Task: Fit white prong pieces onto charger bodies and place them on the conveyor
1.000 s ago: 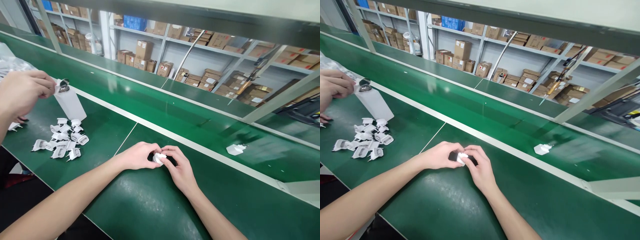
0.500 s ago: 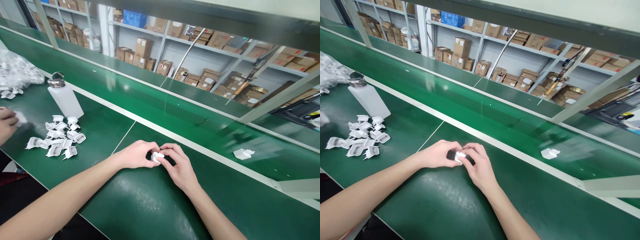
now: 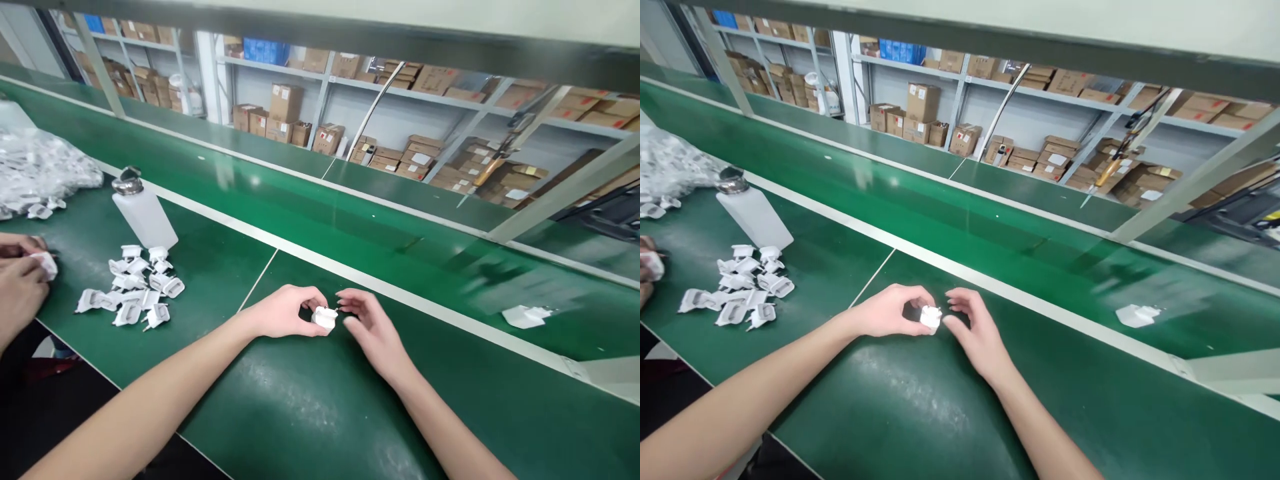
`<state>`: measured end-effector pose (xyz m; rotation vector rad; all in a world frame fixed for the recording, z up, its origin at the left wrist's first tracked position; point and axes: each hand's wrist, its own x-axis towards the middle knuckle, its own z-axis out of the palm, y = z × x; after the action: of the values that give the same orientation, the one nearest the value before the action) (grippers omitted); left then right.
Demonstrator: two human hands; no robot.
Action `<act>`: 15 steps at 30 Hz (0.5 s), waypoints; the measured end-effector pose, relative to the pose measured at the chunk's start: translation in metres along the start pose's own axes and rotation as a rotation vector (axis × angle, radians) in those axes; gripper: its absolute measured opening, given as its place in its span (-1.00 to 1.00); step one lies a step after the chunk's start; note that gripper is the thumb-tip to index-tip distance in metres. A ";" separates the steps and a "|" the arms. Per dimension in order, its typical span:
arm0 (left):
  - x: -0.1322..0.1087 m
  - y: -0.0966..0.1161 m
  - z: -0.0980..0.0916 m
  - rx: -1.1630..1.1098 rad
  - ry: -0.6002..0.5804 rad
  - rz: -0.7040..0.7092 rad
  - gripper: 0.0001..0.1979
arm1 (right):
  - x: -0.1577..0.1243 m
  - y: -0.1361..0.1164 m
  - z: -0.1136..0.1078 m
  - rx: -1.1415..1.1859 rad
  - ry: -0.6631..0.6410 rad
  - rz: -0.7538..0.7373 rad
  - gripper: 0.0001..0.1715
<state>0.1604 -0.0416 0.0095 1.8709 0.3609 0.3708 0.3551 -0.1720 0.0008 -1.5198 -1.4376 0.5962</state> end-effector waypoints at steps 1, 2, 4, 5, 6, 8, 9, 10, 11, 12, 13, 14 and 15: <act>0.001 -0.001 0.000 -0.049 0.008 -0.029 -0.59 | 0.001 0.003 -0.002 0.029 0.021 0.009 -0.49; 0.002 -0.002 0.000 -0.092 0.014 -0.050 -0.55 | 0.001 0.004 -0.002 0.035 0.031 0.013 -0.46; 0.005 -0.004 0.000 -0.139 0.016 -0.060 -0.51 | 0.002 0.001 -0.002 0.028 0.012 0.043 -0.48; 0.006 -0.004 0.002 -0.143 0.017 -0.055 -0.50 | 0.002 -0.002 0.000 0.032 -0.014 0.074 -0.50; 0.007 -0.005 0.003 -0.144 0.023 -0.051 -0.48 | 0.001 -0.006 0.002 0.040 -0.043 0.111 -0.53; 0.010 -0.005 0.009 -0.127 0.053 -0.045 -0.41 | 0.001 -0.015 0.004 0.058 -0.088 0.185 -0.54; 0.011 -0.005 0.012 -0.112 0.077 -0.042 -0.37 | 0.000 -0.018 0.005 0.065 -0.095 0.216 -0.54; 0.013 -0.006 0.016 -0.089 0.099 -0.038 -0.32 | -0.001 -0.019 0.004 0.068 -0.093 0.239 -0.54; 0.014 -0.006 0.018 -0.064 0.115 -0.035 -0.28 | -0.001 -0.020 0.002 0.067 -0.077 0.259 -0.53; 0.017 -0.006 0.020 -0.035 0.119 -0.038 -0.21 | 0.000 -0.018 -0.002 0.068 -0.067 0.285 -0.52; 0.020 -0.007 0.022 -0.001 0.105 -0.047 -0.12 | 0.002 -0.015 -0.005 0.070 -0.050 0.316 -0.51; 0.023 -0.008 0.022 0.020 0.089 -0.065 -0.04 | 0.007 -0.010 -0.009 0.072 0.001 0.343 -0.48; 0.026 -0.008 0.021 0.033 0.079 -0.085 0.03 | 0.014 -0.005 -0.013 0.096 0.054 0.379 -0.45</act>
<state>0.1918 -0.0458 -0.0025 1.8699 0.5009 0.3840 0.3662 -0.1632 0.0144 -1.7294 -1.0693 0.8308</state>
